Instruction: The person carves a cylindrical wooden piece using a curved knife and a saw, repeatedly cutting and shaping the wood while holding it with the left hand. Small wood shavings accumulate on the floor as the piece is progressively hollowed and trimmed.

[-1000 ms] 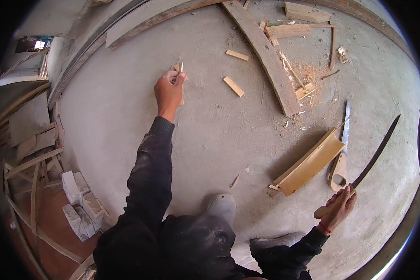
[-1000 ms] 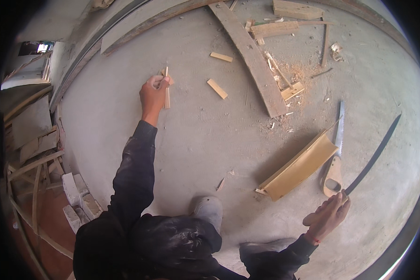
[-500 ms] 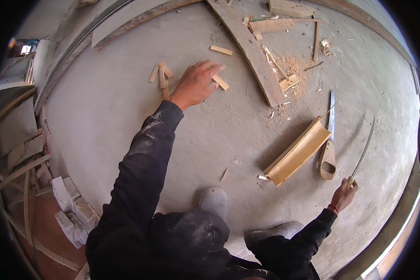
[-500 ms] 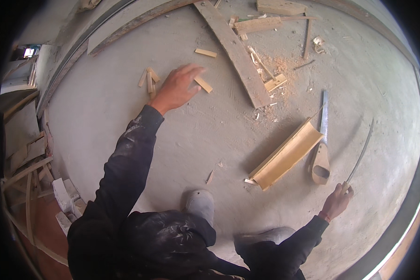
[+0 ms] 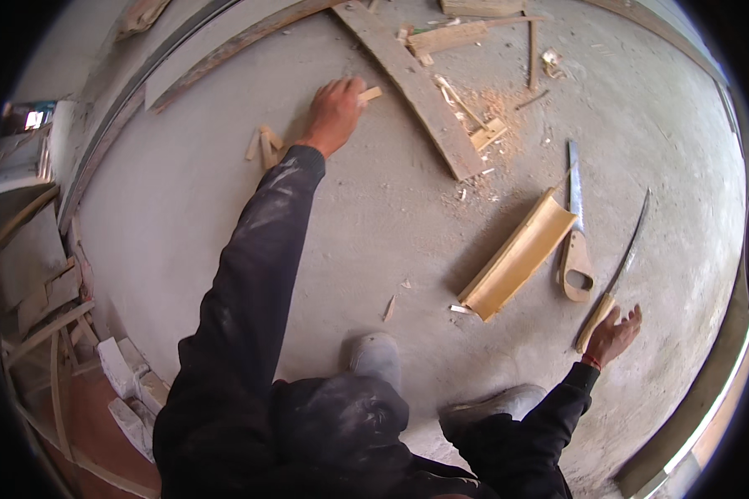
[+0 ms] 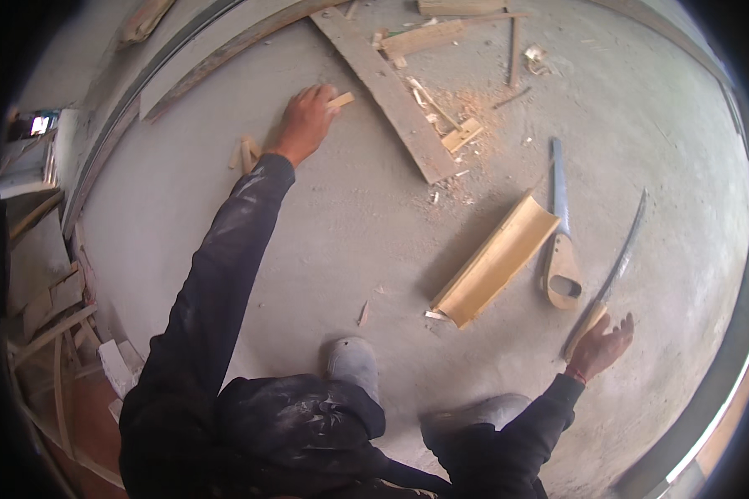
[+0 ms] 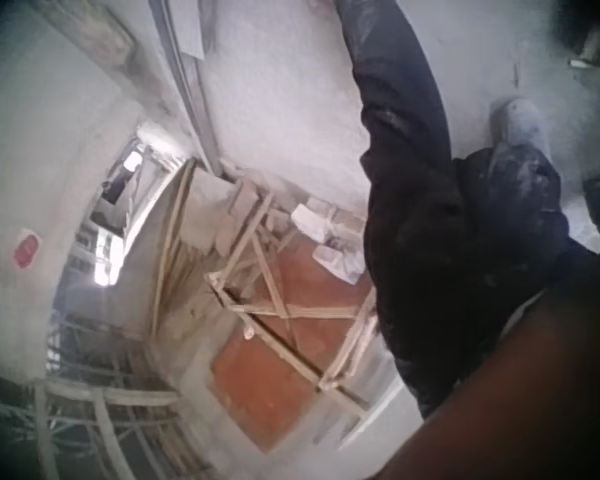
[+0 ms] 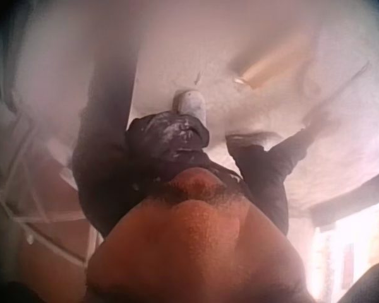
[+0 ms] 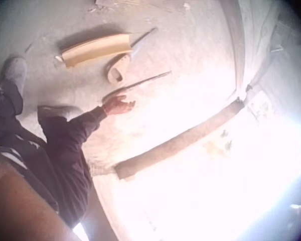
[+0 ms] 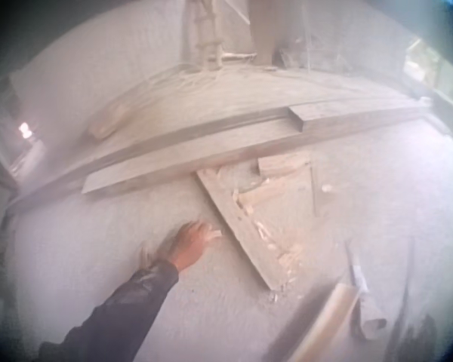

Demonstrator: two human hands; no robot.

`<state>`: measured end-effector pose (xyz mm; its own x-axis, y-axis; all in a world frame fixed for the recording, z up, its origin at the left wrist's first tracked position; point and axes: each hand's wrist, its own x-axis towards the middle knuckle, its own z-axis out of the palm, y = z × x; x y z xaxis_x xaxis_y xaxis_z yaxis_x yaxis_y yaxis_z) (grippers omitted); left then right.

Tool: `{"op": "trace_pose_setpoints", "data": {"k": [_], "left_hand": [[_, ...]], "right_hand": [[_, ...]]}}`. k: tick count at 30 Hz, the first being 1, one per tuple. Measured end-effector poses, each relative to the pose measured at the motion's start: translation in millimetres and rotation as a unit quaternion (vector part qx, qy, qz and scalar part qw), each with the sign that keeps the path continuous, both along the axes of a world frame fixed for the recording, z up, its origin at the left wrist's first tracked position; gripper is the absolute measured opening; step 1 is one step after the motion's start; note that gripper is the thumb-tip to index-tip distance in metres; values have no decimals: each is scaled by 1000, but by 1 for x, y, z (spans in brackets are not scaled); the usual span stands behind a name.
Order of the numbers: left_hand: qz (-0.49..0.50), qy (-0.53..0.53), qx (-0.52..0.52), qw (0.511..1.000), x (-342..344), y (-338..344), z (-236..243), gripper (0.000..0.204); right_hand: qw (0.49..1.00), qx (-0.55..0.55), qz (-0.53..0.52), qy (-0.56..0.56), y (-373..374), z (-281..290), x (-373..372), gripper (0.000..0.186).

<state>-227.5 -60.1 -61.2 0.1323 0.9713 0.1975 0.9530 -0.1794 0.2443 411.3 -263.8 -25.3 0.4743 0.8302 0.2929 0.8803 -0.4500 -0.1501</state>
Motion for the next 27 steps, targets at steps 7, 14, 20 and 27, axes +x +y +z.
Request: {"op": "trace_pose_setpoints", "data": {"k": [7, 14, 20, 27], "left_hand": [[208, -40, 79, 974, -10, -85, 2, 30], [230, -36, 110, 966, -11, -128, 27, 66], [-1, -505, -236, 830, 122, -128, 36, 73], [-81, -766, -317, 554, 120, -149, 84, 98]], "right_hand": [[973, 94, 62, 200, 22, 52, -116, 41], [923, -177, 69, 334, 24, 21, -175, 46], [851, -64, 175, 491, 27, -2, -216, 37], [679, -174, 395, 594, 28, 63, -314, 34]]}}
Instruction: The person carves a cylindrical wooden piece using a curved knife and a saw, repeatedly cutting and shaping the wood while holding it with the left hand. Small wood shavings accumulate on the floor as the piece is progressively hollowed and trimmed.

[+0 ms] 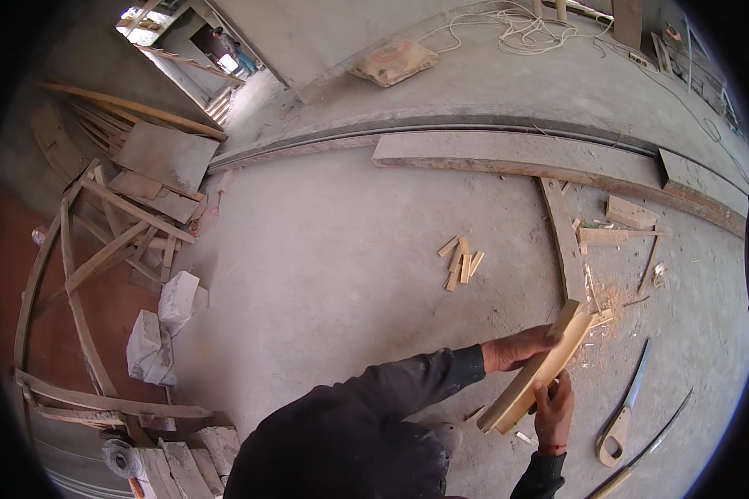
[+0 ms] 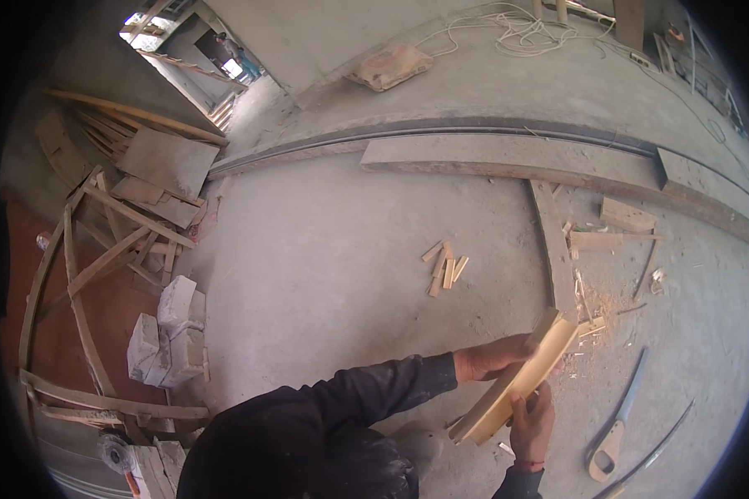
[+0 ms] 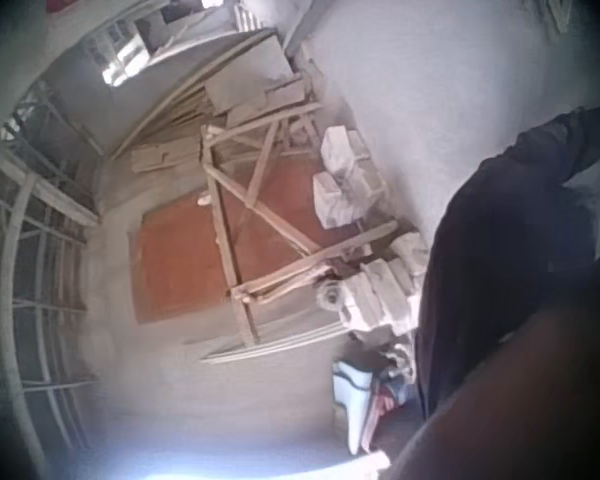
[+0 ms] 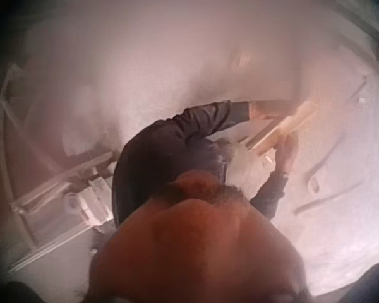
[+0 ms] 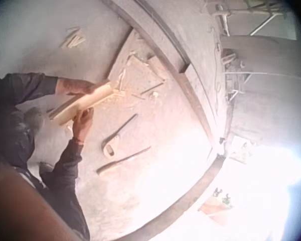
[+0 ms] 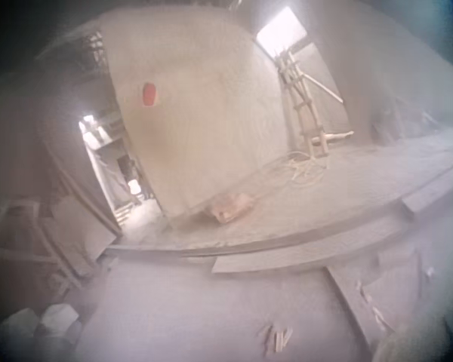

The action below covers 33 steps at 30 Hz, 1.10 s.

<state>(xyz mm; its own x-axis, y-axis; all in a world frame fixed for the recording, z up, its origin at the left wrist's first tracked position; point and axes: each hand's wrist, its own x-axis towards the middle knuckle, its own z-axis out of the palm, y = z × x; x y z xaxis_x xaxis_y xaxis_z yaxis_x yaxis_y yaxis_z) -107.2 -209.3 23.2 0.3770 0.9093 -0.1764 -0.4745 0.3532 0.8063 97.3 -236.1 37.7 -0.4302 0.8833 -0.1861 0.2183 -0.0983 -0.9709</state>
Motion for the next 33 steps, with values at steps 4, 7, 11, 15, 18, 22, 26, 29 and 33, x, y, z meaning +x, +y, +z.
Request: {"op": "trace_pose_setpoints", "data": {"k": [4, 7, 11, 15, 18, 22, 26, 29, 33], "left_hand": [[125, -9, 30, 992, -4, 5, 47, 91], [227, 81, 78, 967, -33, -20, 56, 59], [269, 334, 174, 886, -44, -26, 75, 76], [238, 353, 152, 892, -27, -25, 98, 83], [233, 371, 182, 880, -28, -26, 98, 84], [251, 347, 143, 892, -59, -40, 79, 81], [397, 82, -133, 904, -91, -43, 55, 71], [595, 209, -148, 762, -176, -82, 44, 72], [488, 573, -109, 650, -210, -126, 55, 76]], "right_hand": [[999, 35, 38, -15, 36, 13, 1, 38], [984, 158, -49, -73, 44, 62, -11, 37], [921, 356, -90, -126, 51, 138, -20, 44], [789, 560, 9, -252, 67, 164, -22, 49], [722, 613, 75, -311, 91, 149, -21, 33], [767, 534, 233, -268, 87, 136, -33, 16], [809, 426, 358, -189, 50, 102, -20, 23], [787, 280, 516, -187, 15, 79, -5, 32], [727, 285, 506, -367, 18, 25, -21, 52]]}}
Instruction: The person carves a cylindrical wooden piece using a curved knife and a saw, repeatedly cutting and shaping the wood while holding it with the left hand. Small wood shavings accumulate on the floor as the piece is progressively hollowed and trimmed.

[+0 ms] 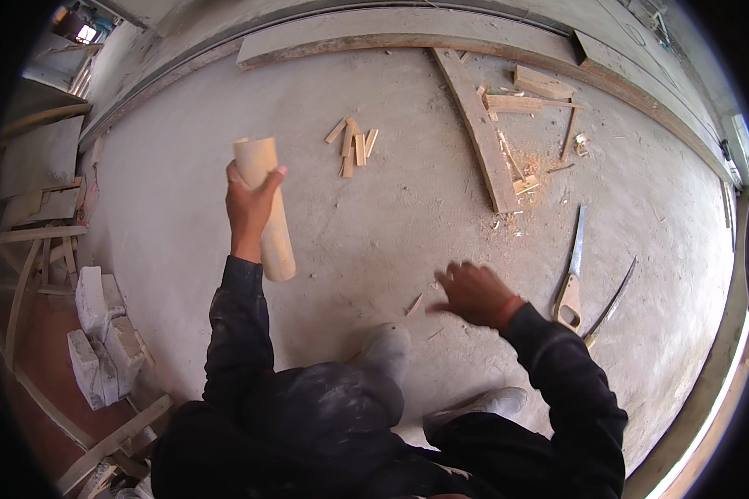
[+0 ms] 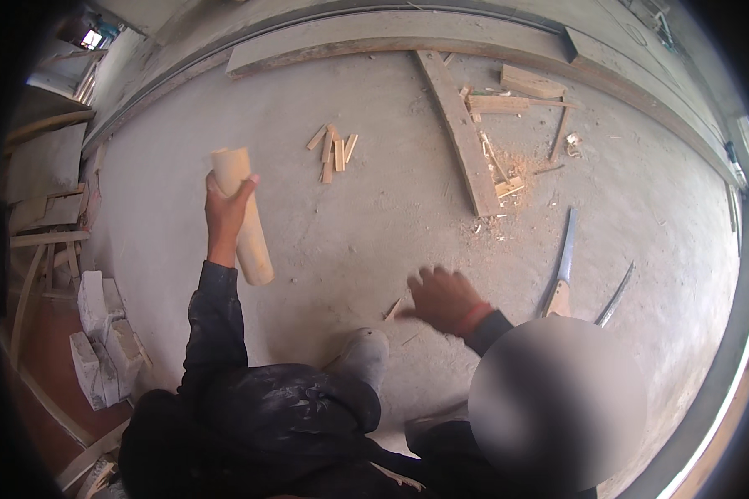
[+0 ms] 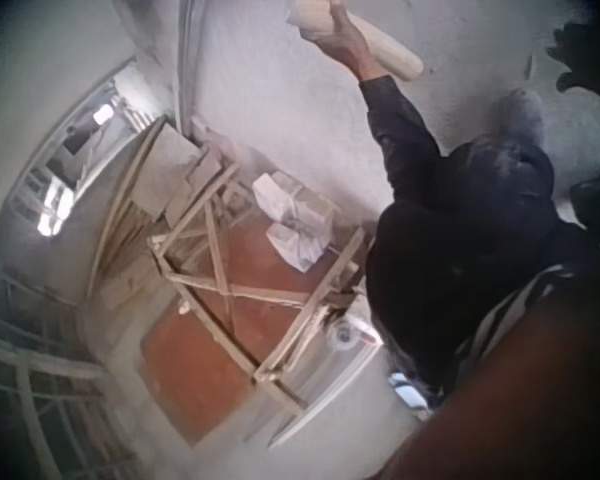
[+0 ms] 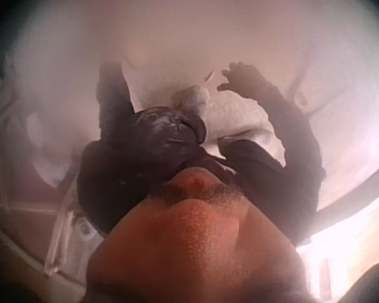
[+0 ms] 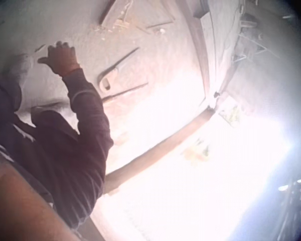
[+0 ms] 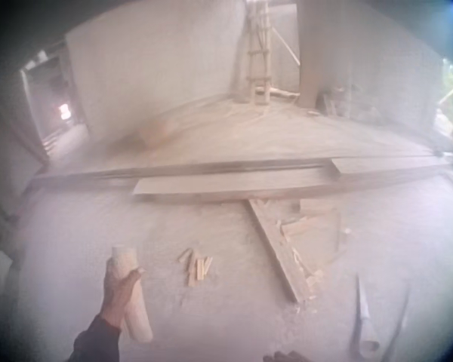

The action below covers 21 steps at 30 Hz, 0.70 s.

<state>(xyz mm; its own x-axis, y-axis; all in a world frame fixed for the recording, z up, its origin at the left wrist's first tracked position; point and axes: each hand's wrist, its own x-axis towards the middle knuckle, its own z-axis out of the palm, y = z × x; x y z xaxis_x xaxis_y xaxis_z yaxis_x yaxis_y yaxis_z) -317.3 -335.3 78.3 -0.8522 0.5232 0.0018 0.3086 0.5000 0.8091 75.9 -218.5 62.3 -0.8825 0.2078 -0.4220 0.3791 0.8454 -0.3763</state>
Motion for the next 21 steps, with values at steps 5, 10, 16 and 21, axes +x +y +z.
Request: {"op": "trace_pose_setpoints", "data": {"k": [5, 10, 16, 21], "left_hand": [[-78, 152, -153, 973, 43, -4, -47, 88], [-107, 131, -180, 969, 67, -24, -88, 93], [-131, 171, -167, 962, 68, -21, -48, 94], [-262, 194, -150, 933, 97, 28, -21, 96]], "right_hand": [[947, -20, -212, 240, 71, -64, -132, 31], [947, 21, -234, 220, 83, -97, -248, 38], [974, 74, -140, 165, 122, -128, -280, 34], [958, 13, -208, 197, 164, -83, -199, 31]]}}
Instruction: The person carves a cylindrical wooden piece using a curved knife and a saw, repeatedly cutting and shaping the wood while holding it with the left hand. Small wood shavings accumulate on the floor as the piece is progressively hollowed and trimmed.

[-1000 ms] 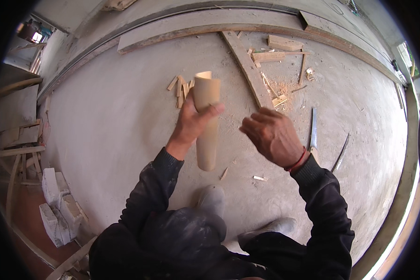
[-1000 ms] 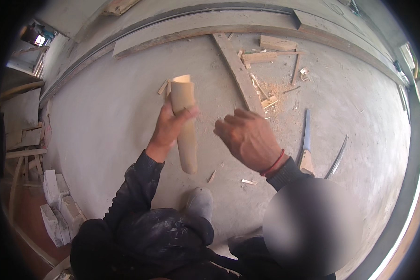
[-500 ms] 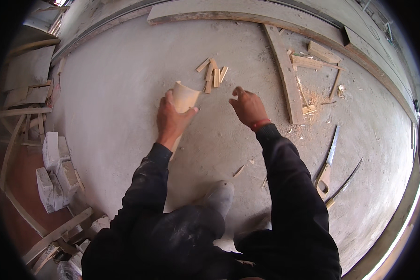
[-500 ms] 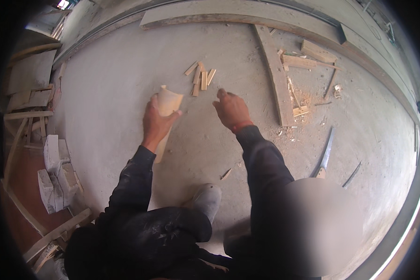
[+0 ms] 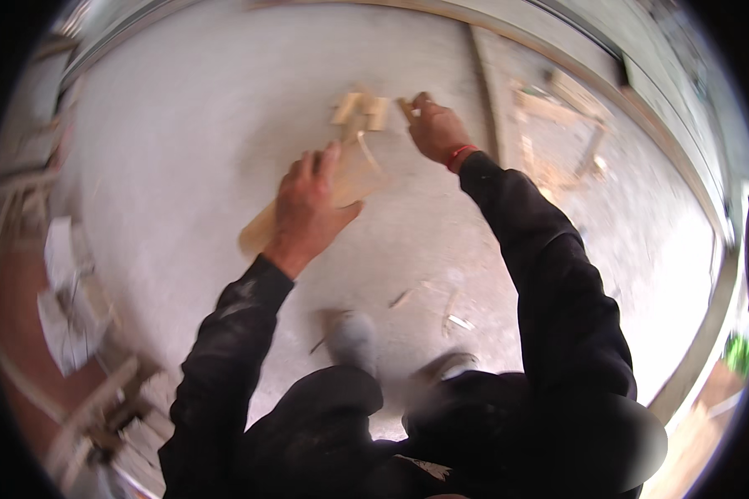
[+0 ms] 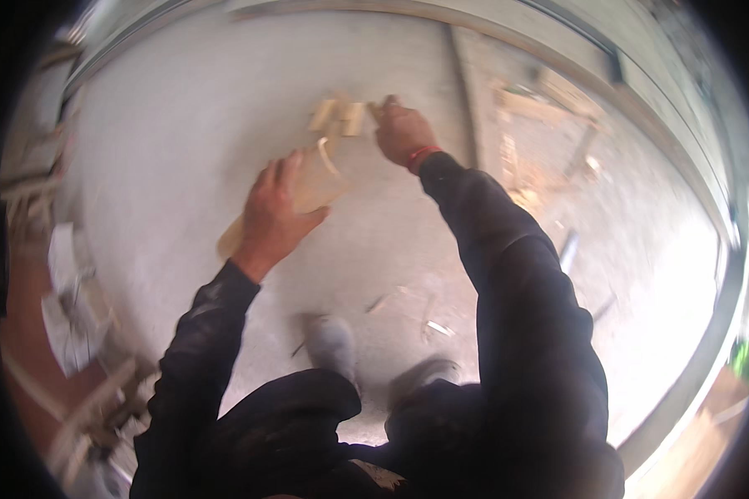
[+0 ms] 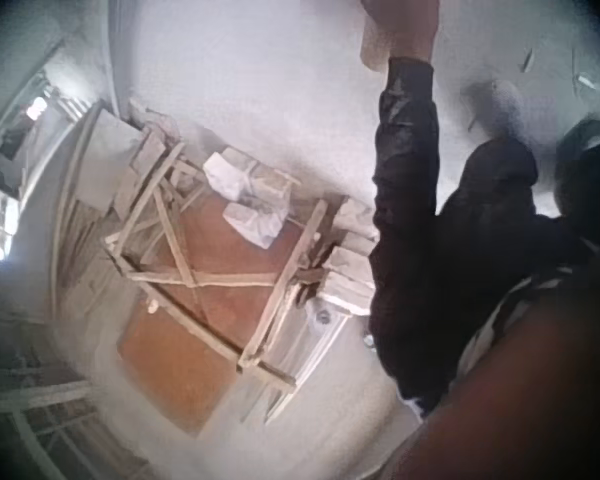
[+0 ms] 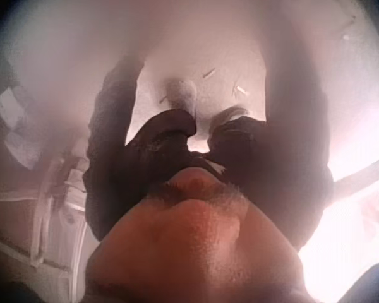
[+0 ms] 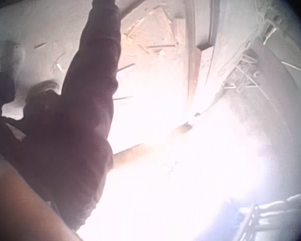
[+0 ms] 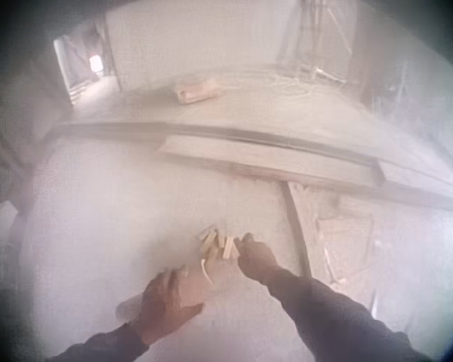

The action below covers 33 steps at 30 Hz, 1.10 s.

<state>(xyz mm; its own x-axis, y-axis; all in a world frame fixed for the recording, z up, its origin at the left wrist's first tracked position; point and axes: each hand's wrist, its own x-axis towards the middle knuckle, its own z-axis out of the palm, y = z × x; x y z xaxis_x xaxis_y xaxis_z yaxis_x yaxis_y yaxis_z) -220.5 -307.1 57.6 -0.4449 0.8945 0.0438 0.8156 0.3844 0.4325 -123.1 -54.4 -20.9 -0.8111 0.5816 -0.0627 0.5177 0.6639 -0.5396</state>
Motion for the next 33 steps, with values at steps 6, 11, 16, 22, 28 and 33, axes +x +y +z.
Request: {"op": "trace_pose_setpoints", "data": {"k": [6, 11, 16, 22, 28, 33], "left_hand": [[-253, -28, -64, 965, 54, 93, 11, 100], [-260, -87, -160, 948, 126, 234, -7, 100], [-230, 68, -10, 971, 146, 231, -69, 98], [-278, -29, 5, 960, 127, 231, -72, 101], [-259, -131, 25, 957, 130, 236, -65, 84], [-214, -174, 109, 955, 128, 234, -69, 40]], "right_hand": [[913, -292, -243, 149, 13, 60, 177, 26], [819, -257, -425, 289, 6, 23, 325, 28], [830, -272, -364, 324, 1, 26, 325, 25], [899, -230, -255, 271, 30, 43, 272, 20], [956, -8, -170, 239, 61, 30, 236, 17], [968, 40, -102, 227, 71, 24, 230, 16]]}}
